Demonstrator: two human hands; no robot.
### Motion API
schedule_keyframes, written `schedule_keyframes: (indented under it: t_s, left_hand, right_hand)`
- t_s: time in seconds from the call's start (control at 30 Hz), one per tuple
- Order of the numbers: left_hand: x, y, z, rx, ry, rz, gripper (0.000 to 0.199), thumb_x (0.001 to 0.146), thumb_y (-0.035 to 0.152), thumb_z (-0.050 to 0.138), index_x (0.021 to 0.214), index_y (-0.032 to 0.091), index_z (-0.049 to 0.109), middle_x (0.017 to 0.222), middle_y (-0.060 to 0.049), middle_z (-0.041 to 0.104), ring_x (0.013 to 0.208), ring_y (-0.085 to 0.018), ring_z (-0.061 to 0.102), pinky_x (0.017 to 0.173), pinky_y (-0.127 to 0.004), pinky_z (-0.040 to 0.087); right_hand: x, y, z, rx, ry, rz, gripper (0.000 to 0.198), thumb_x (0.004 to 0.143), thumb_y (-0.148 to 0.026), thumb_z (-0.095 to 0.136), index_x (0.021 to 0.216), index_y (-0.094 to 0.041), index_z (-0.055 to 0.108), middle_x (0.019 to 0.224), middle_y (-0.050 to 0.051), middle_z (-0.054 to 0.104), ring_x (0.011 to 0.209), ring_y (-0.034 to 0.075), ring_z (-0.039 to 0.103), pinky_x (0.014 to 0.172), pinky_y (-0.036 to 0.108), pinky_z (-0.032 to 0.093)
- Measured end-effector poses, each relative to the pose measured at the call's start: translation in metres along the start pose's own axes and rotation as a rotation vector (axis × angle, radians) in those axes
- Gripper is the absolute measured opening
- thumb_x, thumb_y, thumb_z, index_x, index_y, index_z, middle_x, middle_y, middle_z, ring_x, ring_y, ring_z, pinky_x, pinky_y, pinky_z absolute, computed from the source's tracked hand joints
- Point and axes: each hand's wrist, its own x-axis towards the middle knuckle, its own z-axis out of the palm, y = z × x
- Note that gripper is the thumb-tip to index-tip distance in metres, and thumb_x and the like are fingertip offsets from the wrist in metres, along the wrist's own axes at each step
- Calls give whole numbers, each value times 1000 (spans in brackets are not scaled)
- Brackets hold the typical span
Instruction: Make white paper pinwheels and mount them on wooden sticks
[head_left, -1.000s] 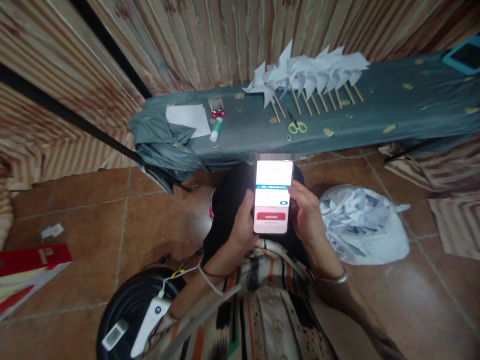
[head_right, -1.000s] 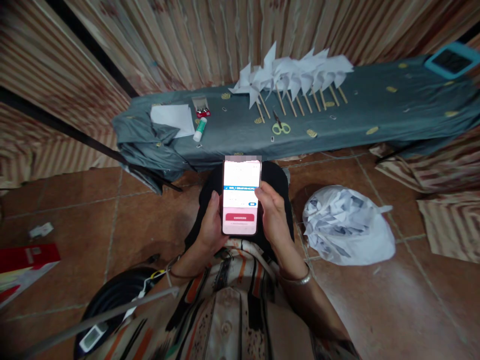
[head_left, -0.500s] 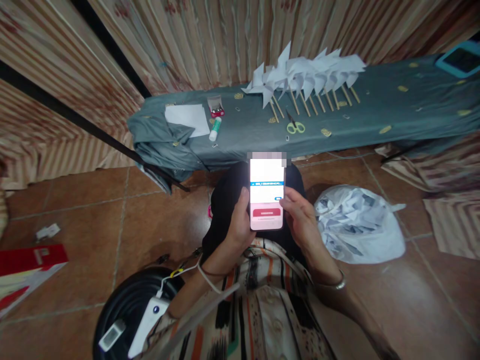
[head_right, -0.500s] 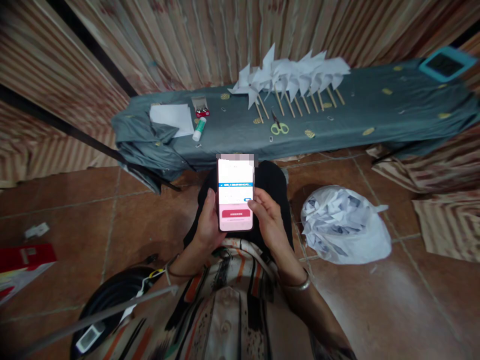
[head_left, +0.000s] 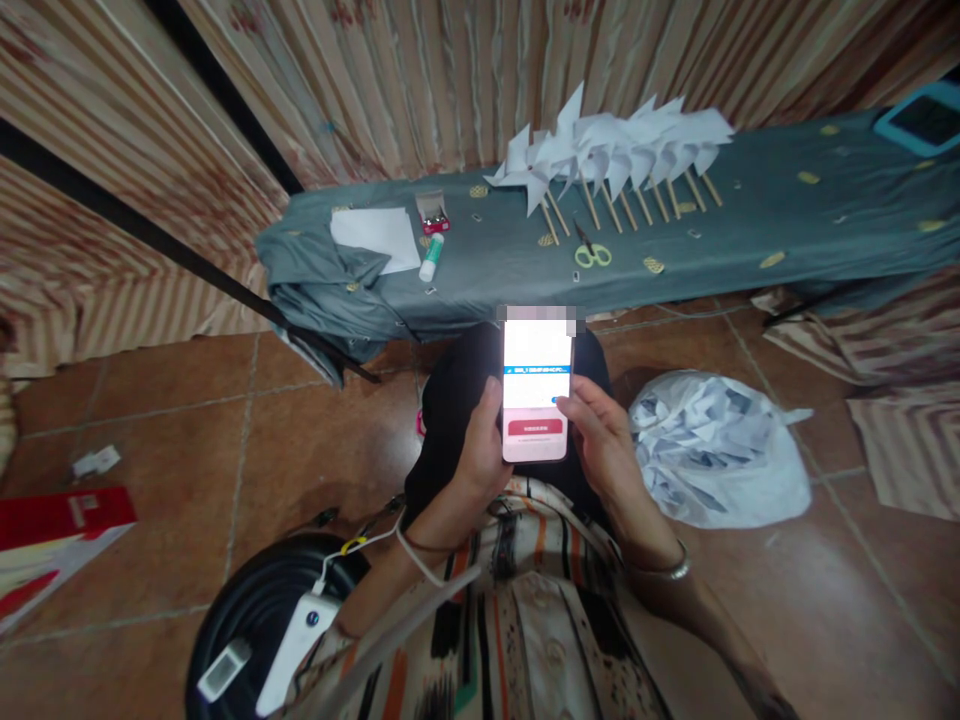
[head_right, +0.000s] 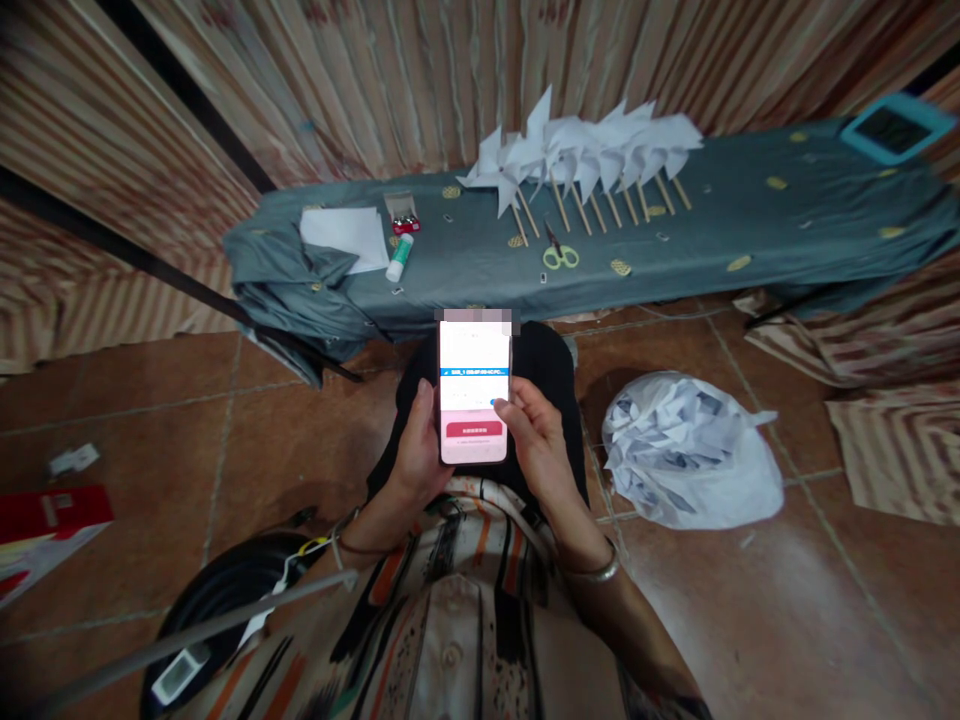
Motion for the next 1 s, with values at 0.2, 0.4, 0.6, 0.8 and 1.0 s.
schedule_keyframes:
  t_s: [0.2,0.4,0.6,0.8,1.0]
  left_hand:
    - [-1,2,2,-29,7,-6,48,89,55,55,106,14,74,102,-11,78,116,-32,65,99,-40,52]
    - [-1,3,3,-64,10,-43,52,94,53,48,119,12,69,109,-11,76,116,-30,66,100,-39,51]
    - [0,3,2,-69,10,-53,53,94,54,47,120,12,68,111,-12,75,117,-29,65,101,-39,50]
    - [1,3,1,-71,10,-43,50,96,51,44,111,12,71,110,-11,76,117,-28,65,101,-37,50]
    - [-3,4,4,-86,0,-20,47,99,48,40,99,16,75,107,-7,77,120,-29,63,103,-40,49]
  right_hand:
    - [-1,-1,0,17,15,-6,21,79,-38,66,95,-24,68,95,1,76,90,23,70,78,35,56]
    - [-1,1,-3,-32,7,-53,21,83,-36,63,99,-24,70,98,0,76,89,22,70,78,33,54]
    - [-2,1,-3,-99,28,-82,24,84,-39,62,101,-25,71,100,0,76,90,22,69,80,33,53]
    - [-2,0,-2,-109,14,-84,24,85,-39,61,102,-25,71,98,0,76,88,22,68,79,33,52]
    - [-4,-4,-1,-110,3,-92,20,87,-36,60,100,-27,71,100,-2,75,88,21,68,79,31,50]
